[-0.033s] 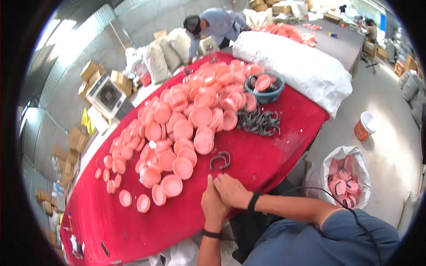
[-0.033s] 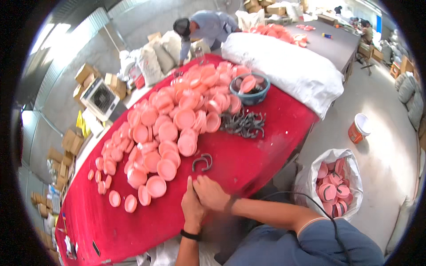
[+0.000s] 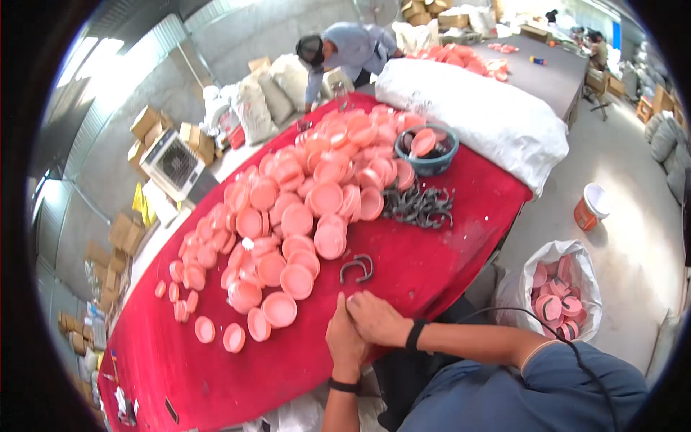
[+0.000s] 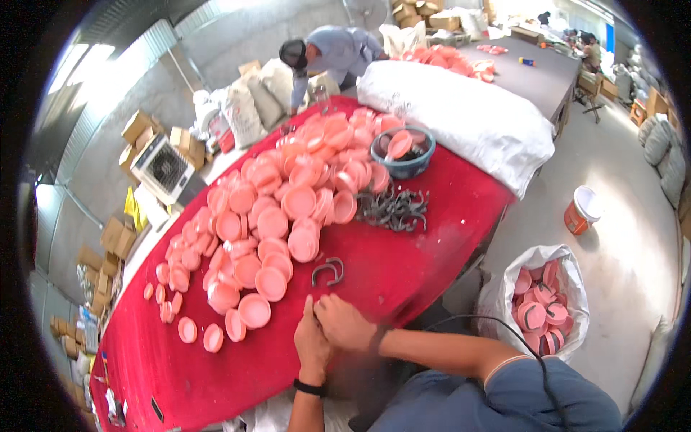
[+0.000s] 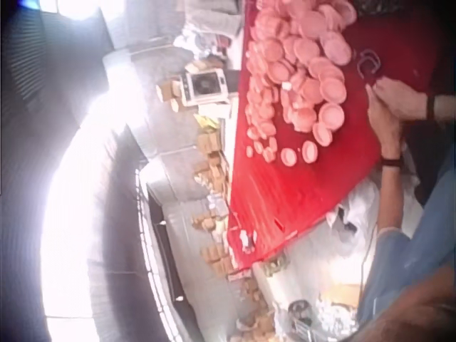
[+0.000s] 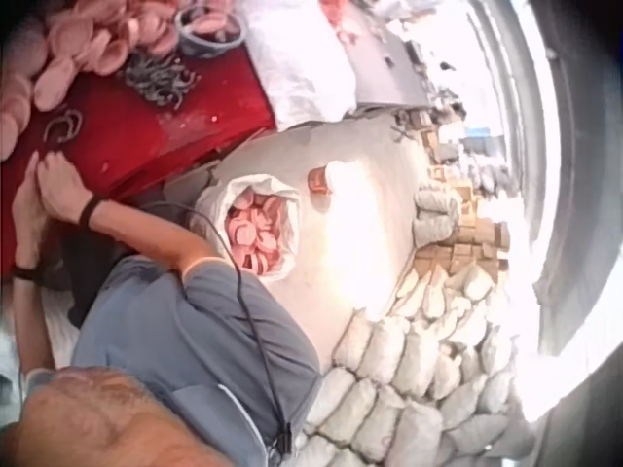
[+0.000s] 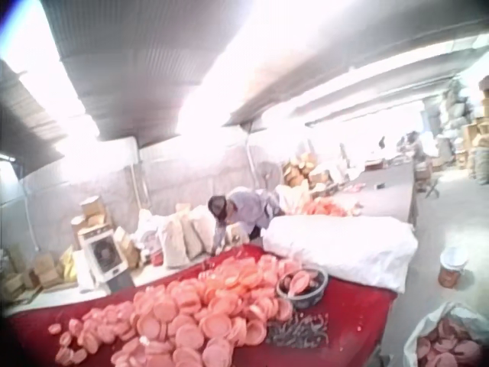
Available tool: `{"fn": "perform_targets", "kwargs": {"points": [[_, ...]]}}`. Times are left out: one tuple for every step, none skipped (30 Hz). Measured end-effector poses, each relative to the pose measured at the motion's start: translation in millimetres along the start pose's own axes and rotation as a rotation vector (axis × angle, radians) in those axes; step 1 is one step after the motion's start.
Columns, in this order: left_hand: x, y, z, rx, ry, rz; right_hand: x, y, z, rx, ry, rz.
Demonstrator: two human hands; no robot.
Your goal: Manually inserting black rubber gaskets into pink plastic covers to assemble lids.
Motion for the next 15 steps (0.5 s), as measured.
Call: {"fn": "perform_targets", "kwargs": {"points": [[2,-5,-8,-0.023,0.003,0.017,-4,6,-1,0.086,0.049,0.057],[1,-7,-17,-0.041,0.013,0.036,-6,8,-2,0.071,0.114,0.032],[-2,-8,-25,-0.039,-0.013,0.046,-9,14,-7,0.020,0.168,0.002],[-5,-10,-29,0.079,-0.044,0.062,-15,6,-4,-0.125,0.264,-0.118],[-7,-12,-33,0.196,-0.070,0.083,-21,3,-5,-0.100,0.284,-0.066],[-10,-11,-29,0.198,-0.098,0.091,-27,2,-4,-0.077,0.299,-0.012],[-17,-8,-21,0.198,-0.151,0.071,-30,3,-3,-0.095,0.300,0.006],[-24,-4,-20,0.206,-0.191,0.058,-30,2,-7,-0.115,0.298,-0.034],[-24,-6,-26,0.211,-0.209,0.069,-30,2,-8,-0.139,0.285,-0.073],[-24,-9,-32,0.163,-0.125,0.029,-31,-3,-5,-0.149,0.283,-0.057],[-22,-13,-38,0.115,-0.037,-0.013,-28,-11,-3,-0.206,0.321,-0.115],[-17,-12,-38,0.123,-0.041,-0.011,-24,-18,-1,-0.255,0.365,-0.177],[-17,-11,-37,0.166,-0.039,0.027,-21,-15,1,-0.210,0.432,-0.255],[-19,-10,-37,0.210,-0.032,0.062,-13,-7,12,-0.197,0.428,-0.252],[-19,-5,-23,0.220,-0.005,0.051,-4,3,25,0.100,0.276,-0.303]]}}
Point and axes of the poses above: each hand's wrist, its own x-axis towards the middle knuckle, its own y-axis out of the back of the hand, z = x × y, the point moved 3 cm from there along x, towards the middle knuckle, and after that the axes turned 8 degrees about -z, right-handed, at the moved point
